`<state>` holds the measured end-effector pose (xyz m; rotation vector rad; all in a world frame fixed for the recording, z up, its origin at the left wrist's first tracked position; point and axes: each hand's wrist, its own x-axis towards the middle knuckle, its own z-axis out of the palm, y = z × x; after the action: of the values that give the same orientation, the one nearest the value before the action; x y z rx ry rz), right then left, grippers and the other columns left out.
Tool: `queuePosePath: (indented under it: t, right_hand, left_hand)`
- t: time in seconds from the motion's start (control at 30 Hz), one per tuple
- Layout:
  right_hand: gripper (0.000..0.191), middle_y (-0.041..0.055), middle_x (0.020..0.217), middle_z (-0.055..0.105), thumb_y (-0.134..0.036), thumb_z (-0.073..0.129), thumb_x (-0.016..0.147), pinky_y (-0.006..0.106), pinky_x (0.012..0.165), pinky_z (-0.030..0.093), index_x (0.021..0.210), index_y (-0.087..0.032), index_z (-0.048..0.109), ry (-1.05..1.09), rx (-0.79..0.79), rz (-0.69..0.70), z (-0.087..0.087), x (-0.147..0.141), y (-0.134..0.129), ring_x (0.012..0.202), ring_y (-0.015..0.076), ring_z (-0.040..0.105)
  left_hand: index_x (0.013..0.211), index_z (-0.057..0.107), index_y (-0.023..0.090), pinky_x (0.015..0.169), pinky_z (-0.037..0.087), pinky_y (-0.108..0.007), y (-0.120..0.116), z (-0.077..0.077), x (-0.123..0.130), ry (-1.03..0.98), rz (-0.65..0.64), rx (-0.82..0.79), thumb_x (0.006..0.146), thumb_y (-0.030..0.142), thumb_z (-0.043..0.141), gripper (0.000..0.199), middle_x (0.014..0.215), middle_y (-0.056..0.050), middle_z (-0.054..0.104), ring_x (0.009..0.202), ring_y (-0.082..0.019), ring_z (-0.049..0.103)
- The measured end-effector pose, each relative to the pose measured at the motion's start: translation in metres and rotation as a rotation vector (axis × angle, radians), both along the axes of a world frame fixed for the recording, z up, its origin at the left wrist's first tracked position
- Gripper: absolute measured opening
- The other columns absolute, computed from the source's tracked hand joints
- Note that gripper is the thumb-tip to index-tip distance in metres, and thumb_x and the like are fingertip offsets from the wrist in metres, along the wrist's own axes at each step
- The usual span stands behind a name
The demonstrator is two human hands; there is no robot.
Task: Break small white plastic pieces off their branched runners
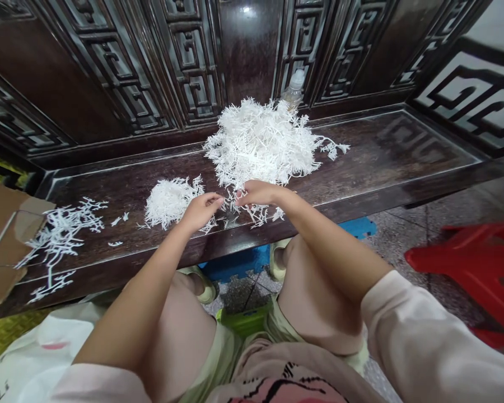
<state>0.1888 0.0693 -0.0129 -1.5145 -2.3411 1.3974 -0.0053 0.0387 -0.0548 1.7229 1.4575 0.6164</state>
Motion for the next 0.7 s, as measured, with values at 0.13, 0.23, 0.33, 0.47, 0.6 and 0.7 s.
queuePosePath:
  t: [0.13,0.23,0.33,0.47,0.6,0.7]
  right_hand:
    - [0.023,0.0018,0.068,0.056,-0.035,0.058,0.066,0.024,0.055,0.037,0.074,-0.014,0.053,0.018,-0.028,0.14,-0.005,-0.01,-0.003,0.057,0.0106,0.05]
    - [0.021,0.0023,0.071,0.057,-0.033,0.055,0.068,0.023,0.056,0.038,0.077,-0.014,0.054,0.034,-0.052,0.176,-0.008,-0.014,-0.006,0.058,0.0103,0.05]
    - [0.021,0.0028,0.071,0.056,-0.033,0.053,0.07,0.022,0.056,0.037,0.076,-0.013,0.054,0.041,-0.069,0.188,-0.008,-0.014,-0.008,0.059,0.0103,0.051]
    - [0.025,0.0019,0.071,0.054,-0.039,0.052,0.072,0.022,0.055,0.037,0.074,-0.013,0.052,0.135,-0.109,0.168,-0.003,-0.011,-0.009,0.058,0.0093,0.049]
    - [0.027,-0.0002,0.066,0.049,-0.039,0.046,0.078,0.021,0.054,0.035,0.076,-0.013,0.055,0.275,-0.13,0.133,0.001,-0.01,-0.011,0.057,0.0077,0.043]
    - [0.03,-0.0012,0.065,0.046,-0.038,0.04,0.082,0.021,0.053,0.032,0.08,-0.013,0.057,0.32,-0.091,0.081,0.004,-0.011,-0.012,0.056,0.007,0.037]
  left_hand:
    - [0.109,0.052,0.02,0.072,0.041,-0.029,-0.009,0.014,0.019,-0.277,0.009,0.053,0.072,0.043,0.051,0.044,0.081,-0.003,0.06,0.075,-0.015,0.054]
    - [0.097,0.058,0.018,0.073,0.041,-0.028,-0.014,0.02,0.025,-0.258,-0.007,0.066,0.069,0.038,0.056,0.035,0.082,-0.004,0.06,0.076,-0.015,0.054]
    - [0.08,0.06,0.016,0.069,0.04,-0.027,-0.015,0.021,0.023,-0.226,0.016,0.058,0.067,0.036,0.058,0.024,0.08,-0.004,0.061,0.074,-0.015,0.054]
    - [0.073,0.057,0.015,0.064,0.039,-0.026,-0.011,0.021,0.013,-0.257,0.072,0.05,0.067,0.038,0.056,0.023,0.069,-0.001,0.058,0.066,-0.014,0.052]
    - [0.072,0.054,0.016,0.063,0.039,-0.025,-0.007,0.022,0.008,-0.315,0.116,0.057,0.068,0.038,0.056,0.023,0.065,0.0,0.054,0.063,-0.012,0.051]
    - [0.072,0.051,0.017,0.065,0.04,-0.025,-0.007,0.025,0.009,-0.396,0.143,0.032,0.068,0.036,0.055,0.02,0.068,0.001,0.052,0.064,-0.011,0.051]
